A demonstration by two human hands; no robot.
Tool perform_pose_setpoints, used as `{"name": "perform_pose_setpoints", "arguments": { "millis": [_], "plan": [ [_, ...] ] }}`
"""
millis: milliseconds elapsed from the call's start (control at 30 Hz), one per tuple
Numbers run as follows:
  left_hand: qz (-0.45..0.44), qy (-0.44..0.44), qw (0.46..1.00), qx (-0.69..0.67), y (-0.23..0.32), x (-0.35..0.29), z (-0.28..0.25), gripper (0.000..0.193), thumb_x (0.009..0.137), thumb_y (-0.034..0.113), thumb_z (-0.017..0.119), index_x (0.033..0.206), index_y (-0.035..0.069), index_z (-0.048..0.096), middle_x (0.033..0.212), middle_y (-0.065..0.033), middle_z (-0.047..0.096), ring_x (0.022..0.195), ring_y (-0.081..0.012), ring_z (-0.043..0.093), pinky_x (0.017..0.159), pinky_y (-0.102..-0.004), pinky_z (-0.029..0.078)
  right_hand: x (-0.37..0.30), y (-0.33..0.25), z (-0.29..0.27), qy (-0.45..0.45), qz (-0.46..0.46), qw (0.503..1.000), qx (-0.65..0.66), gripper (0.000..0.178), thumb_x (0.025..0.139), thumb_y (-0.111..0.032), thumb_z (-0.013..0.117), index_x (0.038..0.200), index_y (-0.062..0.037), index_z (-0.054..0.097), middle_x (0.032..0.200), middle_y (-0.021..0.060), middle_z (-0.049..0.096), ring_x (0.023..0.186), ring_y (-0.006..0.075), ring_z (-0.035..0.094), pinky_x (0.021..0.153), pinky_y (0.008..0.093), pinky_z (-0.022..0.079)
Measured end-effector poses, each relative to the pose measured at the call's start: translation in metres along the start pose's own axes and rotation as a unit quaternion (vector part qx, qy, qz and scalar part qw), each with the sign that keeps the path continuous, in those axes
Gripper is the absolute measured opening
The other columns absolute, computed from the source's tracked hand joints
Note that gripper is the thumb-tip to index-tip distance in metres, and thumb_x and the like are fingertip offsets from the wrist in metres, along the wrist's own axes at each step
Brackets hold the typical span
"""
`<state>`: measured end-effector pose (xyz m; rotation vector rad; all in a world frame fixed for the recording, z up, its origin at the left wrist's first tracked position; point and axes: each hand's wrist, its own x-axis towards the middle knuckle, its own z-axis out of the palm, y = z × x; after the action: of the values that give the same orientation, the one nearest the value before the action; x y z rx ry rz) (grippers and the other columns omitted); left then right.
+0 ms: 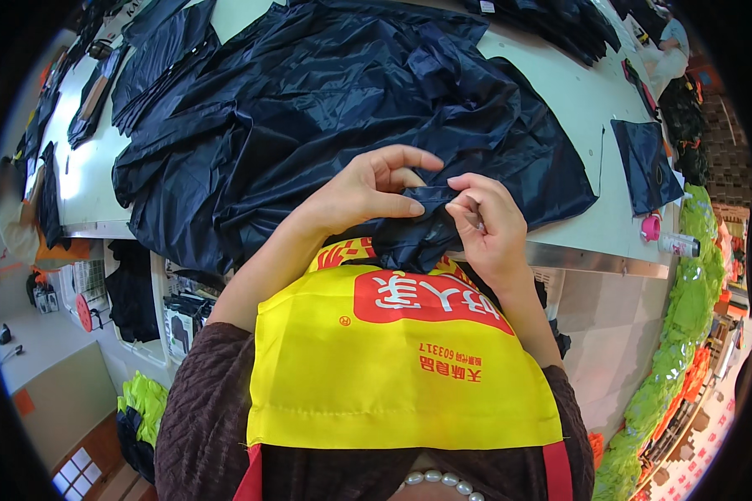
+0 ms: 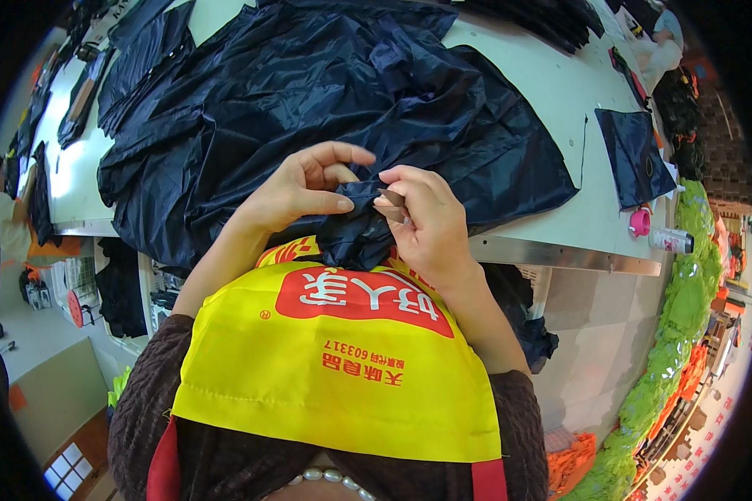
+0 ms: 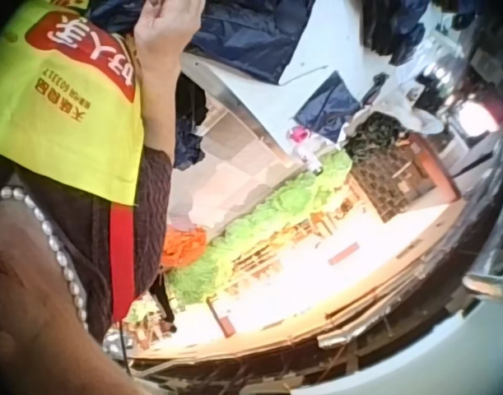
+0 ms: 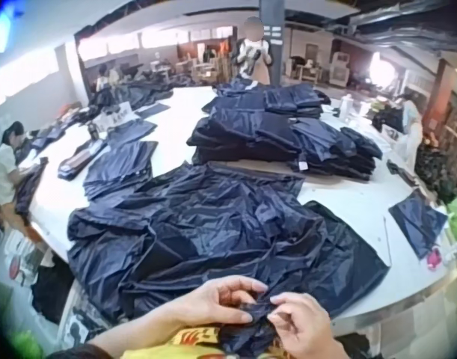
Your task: The person folds a dark jacket on a table, smooths it, and places it into a plastic bag. They then retrieve another jacket from a basket, unfold it, and fold it neatly before bagging it as well.
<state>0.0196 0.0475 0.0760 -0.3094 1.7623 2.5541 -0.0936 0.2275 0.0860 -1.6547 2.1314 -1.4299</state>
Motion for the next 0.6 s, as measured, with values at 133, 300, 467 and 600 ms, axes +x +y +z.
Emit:
{"name": "perform_pose_setpoints", "arguments": {
  "millis": [133,300,467,600],
  "plan": [
    [0.021,-0.033,0.999,0.027,0.014,-0.004,0.010,0.062,0.071,-0.005,0.068,0.128,0.002,0.046,0.096,-0.0071,0.064,0.088,-0.0102,0.062,0.082,-0.0207,0.047,-0.002,-0.011,-0.005,-0.005,0.049,0.996,0.069,0.016,0.080,0.000,0.066,0.094,-0.0022,0.058,0.103,0.0093,0.060,0.070,0.0136,0.056,0.059,0.0215,0.045],
    [0.029,-0.016,0.999,0.035,0.016,-0.004,0.014,0.058,0.073,-0.006,0.067,0.127,0.002,0.048,0.106,-0.0089,0.063,0.091,-0.0113,0.063,0.082,-0.0217,0.049,-0.002,-0.009,-0.009,0.020,0.046,0.994,0.095,0.020,0.081,-0.002,0.067,0.099,-0.0015,0.060,0.109,0.0099,0.059,0.068,0.0096,0.055,0.060,0.0189,0.044],
    [0.057,-0.012,0.997,0.041,0.013,-0.002,0.019,0.055,0.075,-0.007,0.065,0.127,0.002,0.049,0.116,-0.0093,0.058,0.094,-0.0111,0.062,0.079,-0.0217,0.051,-0.005,-0.013,-0.002,0.031,0.037,0.998,0.044,0.027,0.072,0.002,0.073,0.097,-0.0016,0.063,0.112,0.0124,0.060,0.077,0.0147,0.061,0.062,0.0212,0.048],
    [0.050,-0.001,0.997,0.054,0.018,-0.003,0.023,0.054,0.077,-0.006,0.063,0.128,0.002,0.048,0.109,-0.0104,0.062,0.092,-0.0128,0.064,0.080,-0.0219,0.051,-0.002,-0.016,-0.007,0.015,-0.039,0.998,-0.036,0.036,0.060,0.010,0.072,0.093,-0.0021,0.063,0.112,0.0143,0.060,0.077,0.0218,0.062,0.061,0.0237,0.049]
  ]
}}
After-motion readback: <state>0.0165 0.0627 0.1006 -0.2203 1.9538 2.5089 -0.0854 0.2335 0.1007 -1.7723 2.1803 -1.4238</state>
